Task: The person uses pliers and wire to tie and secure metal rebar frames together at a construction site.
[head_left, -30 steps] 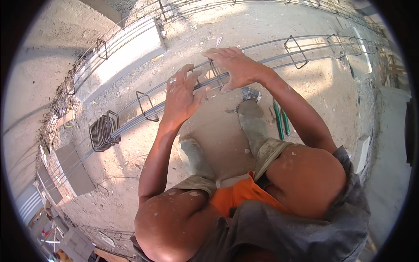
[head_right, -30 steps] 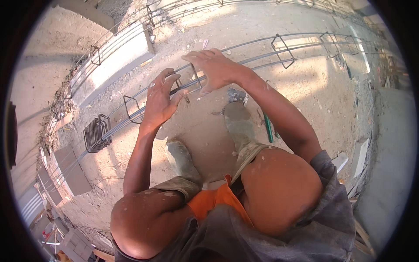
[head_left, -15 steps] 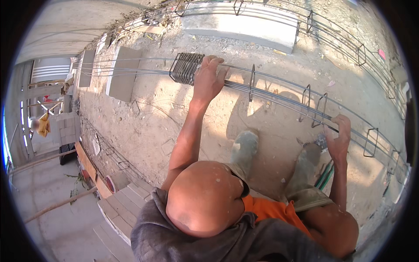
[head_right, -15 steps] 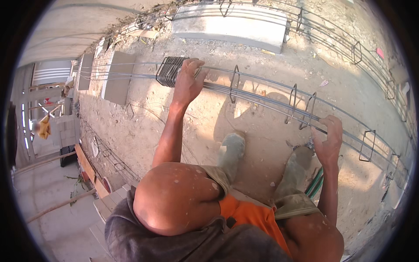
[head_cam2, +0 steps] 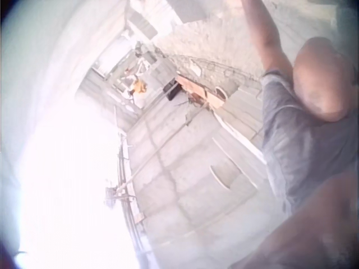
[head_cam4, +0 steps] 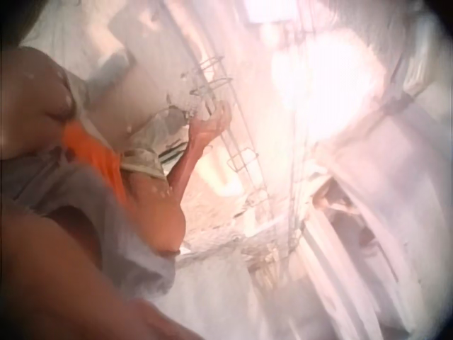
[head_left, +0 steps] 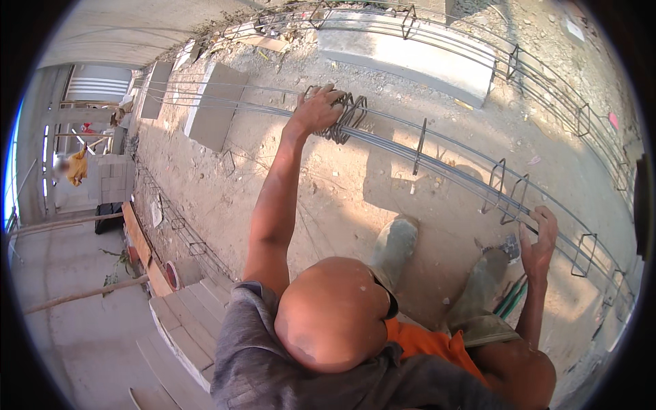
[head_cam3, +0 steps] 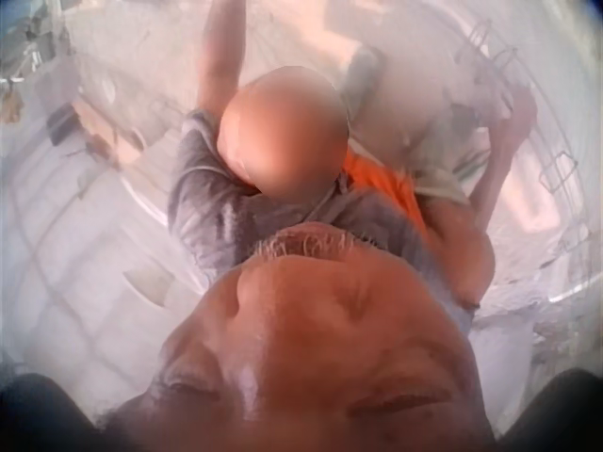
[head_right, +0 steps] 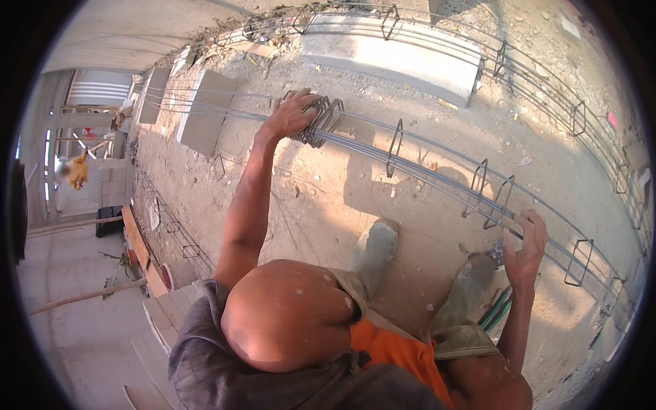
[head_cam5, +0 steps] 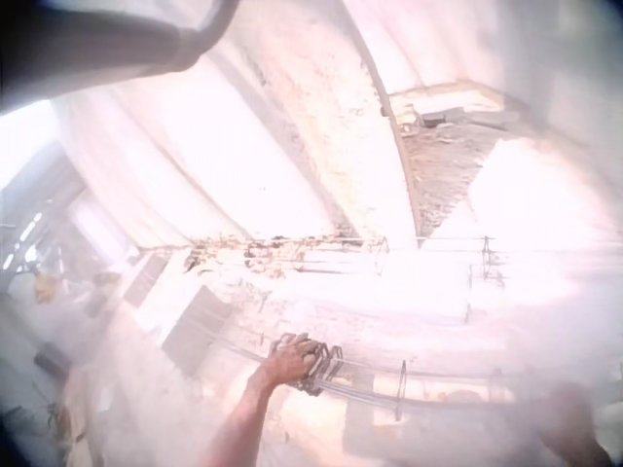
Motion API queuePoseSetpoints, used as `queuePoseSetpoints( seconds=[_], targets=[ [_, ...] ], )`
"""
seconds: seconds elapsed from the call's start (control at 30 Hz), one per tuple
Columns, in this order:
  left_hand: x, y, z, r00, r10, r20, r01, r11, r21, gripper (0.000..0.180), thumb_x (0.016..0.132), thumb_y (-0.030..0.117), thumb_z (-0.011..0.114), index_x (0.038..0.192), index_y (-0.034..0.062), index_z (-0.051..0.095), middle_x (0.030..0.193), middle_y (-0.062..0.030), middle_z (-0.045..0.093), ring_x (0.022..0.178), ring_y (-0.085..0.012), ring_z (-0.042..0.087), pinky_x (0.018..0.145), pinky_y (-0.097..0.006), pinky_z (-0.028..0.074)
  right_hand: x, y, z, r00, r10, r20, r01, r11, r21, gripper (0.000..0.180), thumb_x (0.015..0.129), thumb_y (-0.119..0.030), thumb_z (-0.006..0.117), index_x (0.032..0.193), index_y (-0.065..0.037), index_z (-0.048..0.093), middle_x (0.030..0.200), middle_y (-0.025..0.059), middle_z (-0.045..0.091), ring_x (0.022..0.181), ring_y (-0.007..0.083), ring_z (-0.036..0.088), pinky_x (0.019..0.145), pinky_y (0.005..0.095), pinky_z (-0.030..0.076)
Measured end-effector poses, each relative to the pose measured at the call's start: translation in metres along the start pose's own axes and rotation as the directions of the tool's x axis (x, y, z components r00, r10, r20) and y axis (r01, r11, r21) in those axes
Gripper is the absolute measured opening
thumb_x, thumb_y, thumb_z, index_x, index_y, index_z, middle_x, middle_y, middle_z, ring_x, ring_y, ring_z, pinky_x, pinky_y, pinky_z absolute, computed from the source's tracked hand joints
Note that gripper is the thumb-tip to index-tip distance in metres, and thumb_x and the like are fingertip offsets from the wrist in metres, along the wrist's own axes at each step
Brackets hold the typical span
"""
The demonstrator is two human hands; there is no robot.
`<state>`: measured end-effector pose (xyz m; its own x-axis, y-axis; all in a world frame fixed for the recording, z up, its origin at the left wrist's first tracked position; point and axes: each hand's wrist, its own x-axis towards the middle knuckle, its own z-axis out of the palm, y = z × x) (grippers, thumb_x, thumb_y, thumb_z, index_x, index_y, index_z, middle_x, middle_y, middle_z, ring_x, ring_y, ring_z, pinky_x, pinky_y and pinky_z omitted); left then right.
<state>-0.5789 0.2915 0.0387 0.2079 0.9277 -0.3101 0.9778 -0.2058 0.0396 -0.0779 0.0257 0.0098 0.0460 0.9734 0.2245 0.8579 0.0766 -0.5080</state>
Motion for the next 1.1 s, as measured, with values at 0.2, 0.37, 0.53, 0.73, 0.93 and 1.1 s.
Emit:
queuePoseSetpoints(
  seconds=[0.2,0.37,0.53,0.73,0.93,1.1],
  targets=[
    [-0.004,-0.023,0.008,0.990,-0.099,-0.101,0.070,0.963,-0.260,0.057,0.095,0.045,0.045,0.147,0.0191,0.043,0.157,-0.0136,0.033,0.145,-0.0374,0.029,0.116,-0.064,0.017,0.001,-0.002,0.000,1.000,-0.015,0.012,0.015,1.000,-0.007,0.034,0.081,-0.009,0.071,0.113,-0.002,0.060,0.124,0.0186,0.058,0.119,0.0376,0.053,0.103,0.0468,0.038],
    [-0.001,-0.036,-0.008,0.951,-0.306,-0.050,0.281,0.919,-0.276,0.095,0.084,0.060,0.062,0.147,-0.0054,0.033,0.147,-0.0289,0.042,0.138,-0.0394,0.041,0.115,-0.048,0.030,0.003,0.001,-0.001,1.000,-0.021,0.010,0.021,0.999,-0.035,0.034,0.082,-0.010,0.070,0.114,-0.002,0.060,0.123,0.0183,0.058,0.118,0.0374,0.053,0.103,0.0470,0.039],
    [0.004,-0.035,-0.015,0.955,-0.246,0.168,0.289,0.900,-0.327,0.123,0.064,0.063,0.078,0.145,-0.0155,0.028,0.140,-0.0372,0.045,0.133,-0.0423,0.047,0.113,-0.040,0.036,0.006,-0.002,-0.002,0.999,-0.019,0.034,0.020,0.999,-0.026,0.033,0.083,-0.010,0.069,0.113,-0.002,0.060,0.121,0.0178,0.059,0.117,0.0372,0.053,0.102,0.0470,0.038],
    [0.012,-0.034,-0.014,0.943,-0.290,0.161,0.320,0.924,-0.208,0.120,0.063,0.059,0.074,0.147,-0.0132,0.026,0.141,-0.0343,0.046,0.132,-0.0412,0.048,0.112,-0.042,0.037,0.007,-0.006,-0.001,0.999,-0.022,0.027,0.023,1.000,-0.021,0.032,0.083,-0.011,0.069,0.113,-0.002,0.060,0.121,0.0172,0.059,0.117,0.0370,0.054,0.103,0.0465,0.038],
    [0.013,-0.033,-0.007,0.944,-0.309,0.117,0.322,0.940,-0.110,0.080,0.069,0.047,0.066,0.134,0.0048,0.050,0.128,-0.0242,0.060,0.121,-0.0373,0.058,0.103,-0.051,0.043,0.002,-0.001,0.002,0.999,-0.002,0.051,0.003,1.000,-0.017,0.033,0.084,-0.011,0.069,0.114,-0.003,0.059,0.123,0.0174,0.059,0.119,0.0354,0.053,0.105,0.0448,0.038],
    [-0.003,-0.054,-0.005,0.937,-0.346,-0.051,0.342,0.937,-0.077,0.044,0.076,0.038,0.066,0.112,0.0128,0.067,0.109,-0.0155,0.069,0.106,-0.0371,0.064,0.091,-0.048,0.049,0.003,-0.004,0.000,0.997,0.040,0.072,-0.039,0.999,-0.018,0.033,0.084,-0.011,0.069,0.114,-0.003,0.059,0.123,0.0168,0.059,0.120,0.0350,0.053,0.105,0.0447,0.038]
  ],
)
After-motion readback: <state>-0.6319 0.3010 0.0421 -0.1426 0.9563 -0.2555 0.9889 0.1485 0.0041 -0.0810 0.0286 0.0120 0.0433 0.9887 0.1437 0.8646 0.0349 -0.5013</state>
